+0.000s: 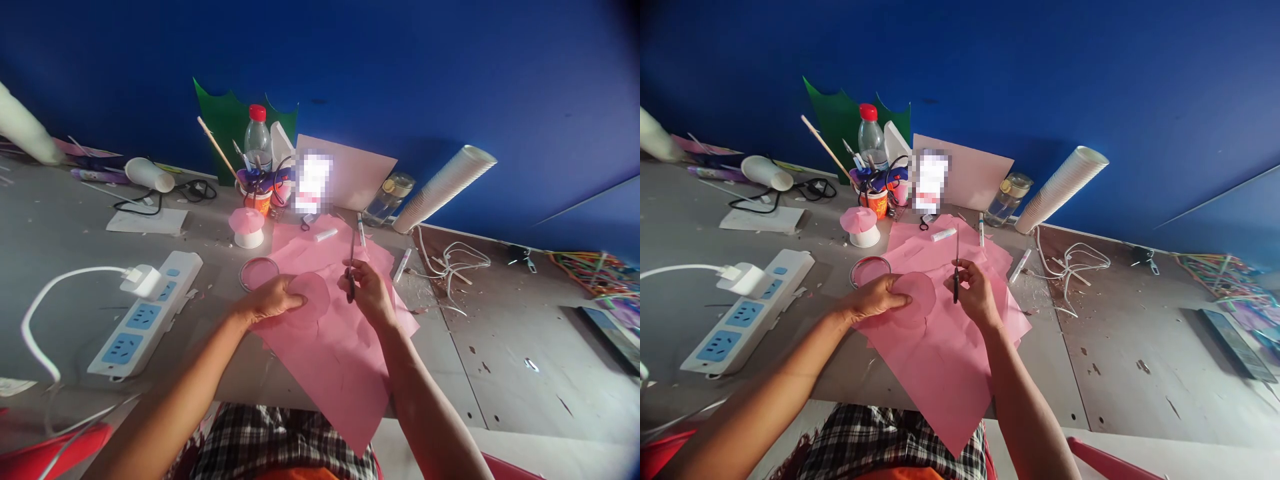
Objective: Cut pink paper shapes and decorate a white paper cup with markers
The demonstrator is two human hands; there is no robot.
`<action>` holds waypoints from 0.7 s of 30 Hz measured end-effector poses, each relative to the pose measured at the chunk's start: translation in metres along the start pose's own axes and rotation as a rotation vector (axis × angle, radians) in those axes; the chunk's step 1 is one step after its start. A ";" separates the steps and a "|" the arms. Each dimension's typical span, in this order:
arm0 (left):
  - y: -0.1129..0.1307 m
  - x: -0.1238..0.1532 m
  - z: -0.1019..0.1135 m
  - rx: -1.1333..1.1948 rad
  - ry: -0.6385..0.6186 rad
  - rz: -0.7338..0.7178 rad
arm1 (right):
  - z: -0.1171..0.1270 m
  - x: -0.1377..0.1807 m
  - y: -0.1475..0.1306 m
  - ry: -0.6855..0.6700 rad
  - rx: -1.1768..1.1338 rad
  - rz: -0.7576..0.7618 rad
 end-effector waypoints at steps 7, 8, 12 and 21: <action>-0.003 -0.001 -0.001 0.100 0.005 0.011 | -0.013 0.004 0.004 -0.177 -0.100 -0.068; -0.003 -0.001 -0.001 0.130 0.002 0.007 | -0.016 0.006 0.003 -0.187 -0.085 -0.075; -0.003 -0.006 -0.002 0.371 0.033 -0.068 | -0.021 0.010 0.001 -0.075 -0.139 -0.053; -0.011 -0.017 -0.026 0.742 0.180 -0.136 | -0.030 0.012 0.002 0.192 -0.304 -0.059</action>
Point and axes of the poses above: each hand's wrist, its own x-axis away from the middle knuckle, its own z-axis out of the back of the hand, y = z × x, the point moved 1 cm from there along -x, towards the middle knuckle, and after that the axes turned 7 degrees about -z, right-handed, at the moved point
